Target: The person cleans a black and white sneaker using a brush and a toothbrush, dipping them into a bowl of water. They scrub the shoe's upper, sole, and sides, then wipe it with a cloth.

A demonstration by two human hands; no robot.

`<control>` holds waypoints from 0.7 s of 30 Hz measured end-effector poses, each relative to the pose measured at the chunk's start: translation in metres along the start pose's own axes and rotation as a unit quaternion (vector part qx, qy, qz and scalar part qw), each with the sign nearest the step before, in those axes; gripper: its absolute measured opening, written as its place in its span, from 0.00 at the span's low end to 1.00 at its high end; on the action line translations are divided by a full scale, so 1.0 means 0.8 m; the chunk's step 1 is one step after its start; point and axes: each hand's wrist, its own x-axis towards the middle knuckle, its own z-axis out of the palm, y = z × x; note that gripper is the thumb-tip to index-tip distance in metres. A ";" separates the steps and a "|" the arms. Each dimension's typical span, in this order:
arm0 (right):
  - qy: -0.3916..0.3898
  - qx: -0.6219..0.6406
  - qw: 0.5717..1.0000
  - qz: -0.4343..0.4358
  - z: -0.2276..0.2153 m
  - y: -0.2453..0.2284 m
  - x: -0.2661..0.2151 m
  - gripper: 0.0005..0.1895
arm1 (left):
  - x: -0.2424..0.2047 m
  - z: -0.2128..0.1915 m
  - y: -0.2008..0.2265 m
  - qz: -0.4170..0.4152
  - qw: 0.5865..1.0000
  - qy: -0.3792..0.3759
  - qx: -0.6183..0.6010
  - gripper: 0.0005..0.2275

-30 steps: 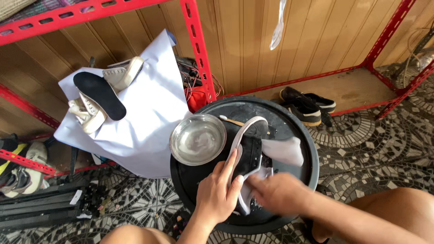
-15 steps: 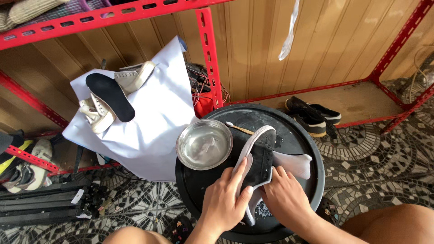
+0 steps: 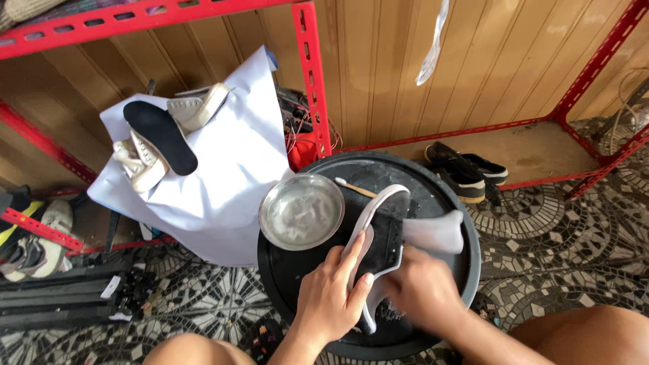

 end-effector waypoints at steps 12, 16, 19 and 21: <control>-0.050 0.208 0.962 -0.173 -0.013 -0.003 -0.016 0.13 | 0.000 0.005 -0.004 -0.023 1.000 -0.001 -0.001 0.32; 0.003 0.013 0.998 -0.066 -0.004 0.023 -0.003 0.16 | -0.006 0.007 0.000 0.015 1.000 0.014 0.006 0.31; 0.019 0.100 0.980 -0.170 -0.027 0.014 -0.003 0.12 | 0.003 0.006 -0.003 0.020 0.999 0.029 0.014 0.31; -0.015 0.135 0.967 -0.217 -0.021 0.024 -0.003 0.08 | -0.001 0.005 -0.003 0.014 1.000 0.019 0.005 0.31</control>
